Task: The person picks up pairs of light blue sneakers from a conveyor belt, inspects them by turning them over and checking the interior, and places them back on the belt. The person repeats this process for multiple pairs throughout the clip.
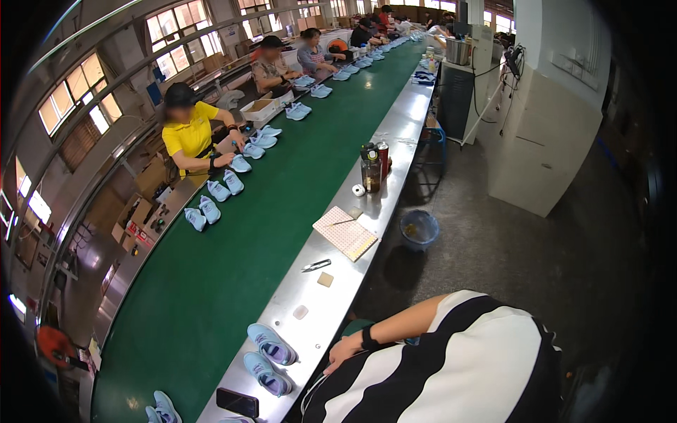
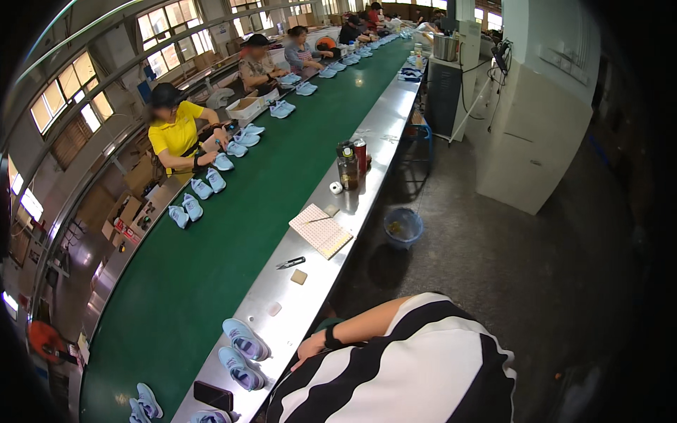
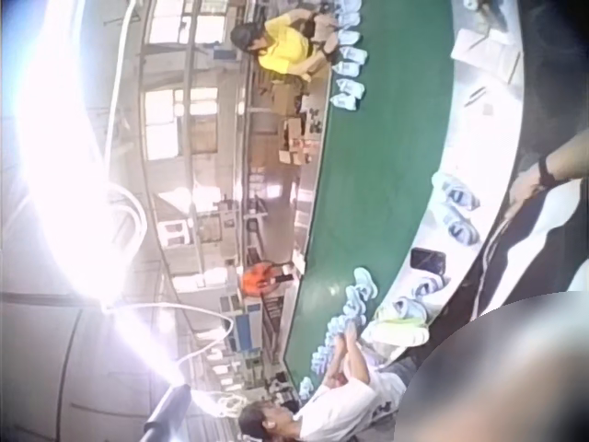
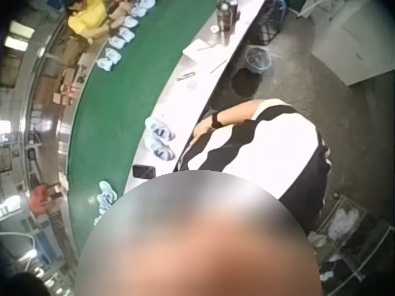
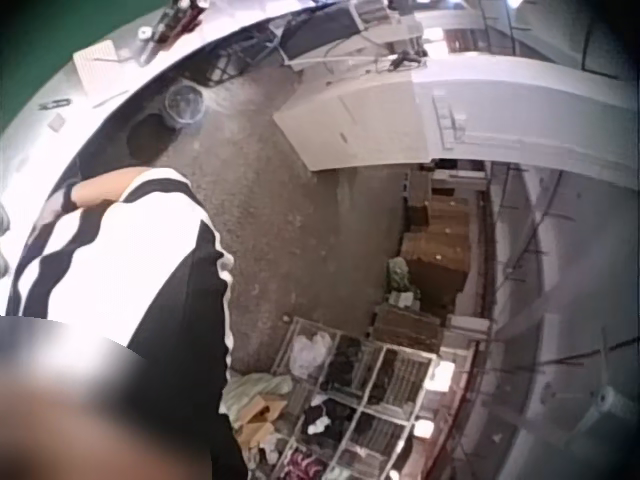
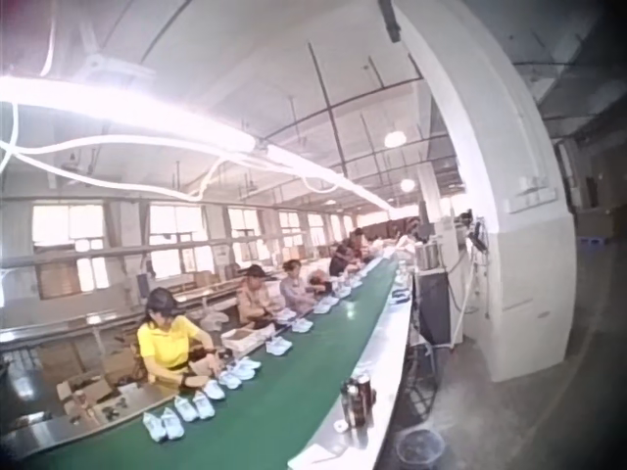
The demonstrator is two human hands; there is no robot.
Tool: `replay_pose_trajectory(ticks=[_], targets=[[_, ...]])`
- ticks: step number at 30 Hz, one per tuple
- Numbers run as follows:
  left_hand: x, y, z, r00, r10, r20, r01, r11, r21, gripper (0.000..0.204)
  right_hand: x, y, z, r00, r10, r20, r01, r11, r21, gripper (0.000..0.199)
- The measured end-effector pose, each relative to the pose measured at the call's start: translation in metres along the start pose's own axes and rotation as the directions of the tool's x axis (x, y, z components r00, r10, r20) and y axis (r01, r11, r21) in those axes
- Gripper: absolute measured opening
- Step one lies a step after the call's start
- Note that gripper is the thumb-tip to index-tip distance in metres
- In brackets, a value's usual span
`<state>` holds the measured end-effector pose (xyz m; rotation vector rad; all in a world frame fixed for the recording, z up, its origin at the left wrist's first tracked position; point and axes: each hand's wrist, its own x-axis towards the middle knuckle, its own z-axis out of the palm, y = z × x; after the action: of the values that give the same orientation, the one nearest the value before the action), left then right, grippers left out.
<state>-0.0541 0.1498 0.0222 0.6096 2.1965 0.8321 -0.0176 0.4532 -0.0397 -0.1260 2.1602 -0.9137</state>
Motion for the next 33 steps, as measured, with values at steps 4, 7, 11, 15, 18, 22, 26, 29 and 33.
replay_pose_trajectory(ticks=[4,7,11,15,18,22,26,29,33], targets=[[0.012,0.002,0.015,1.0,0.007,-0.026,-0.01,0.996,-0.086,0.04,-0.023,0.003,0.012,0.935,-0.18,-0.307,0.193,0.981,0.014,0.036],[0.007,-0.002,0.018,1.0,0.002,-0.027,-0.006,0.991,-0.137,0.036,-0.024,0.003,0.013,0.907,-0.258,-0.333,0.304,0.948,0.095,0.034],[-0.006,-0.027,0.02,0.998,-0.056,-0.007,0.052,0.969,-0.24,0.031,-0.022,0.004,0.01,0.923,-0.259,-0.284,0.285,0.957,0.054,0.036],[-0.047,-0.063,0.022,0.979,-0.197,0.055,0.202,0.881,-0.427,0.027,-0.032,-0.007,0.006,0.913,-0.371,-0.171,0.36,0.928,-0.091,0.032],[-0.08,-0.072,0.021,0.932,-0.297,0.21,0.362,0.712,-0.602,0.025,-0.05,-0.019,-0.004,0.866,-0.426,-0.262,0.423,0.904,-0.071,0.027],[-0.106,-0.057,0.034,0.998,-0.018,-0.063,-0.019,0.843,-0.538,0.017,-0.083,-0.018,-0.025,0.933,-0.239,-0.269,0.266,0.961,0.068,0.034],[-0.099,-0.026,0.05,0.967,-0.24,-0.085,0.117,0.714,-0.69,0.018,-0.1,-0.018,-0.038,0.996,-0.008,-0.09,0.007,1.0,-0.016,0.053],[-0.104,-0.019,0.05,0.882,-0.467,-0.063,0.405,0.819,-0.407,0.015,-0.11,-0.022,-0.038,0.996,0.069,-0.06,-0.069,0.998,0.007,0.058],[-0.114,-0.024,0.045,0.952,-0.306,0.022,0.298,0.903,-0.311,0.017,-0.123,-0.016,-0.041,0.978,0.203,0.038,-0.2,0.879,0.433,0.057]])
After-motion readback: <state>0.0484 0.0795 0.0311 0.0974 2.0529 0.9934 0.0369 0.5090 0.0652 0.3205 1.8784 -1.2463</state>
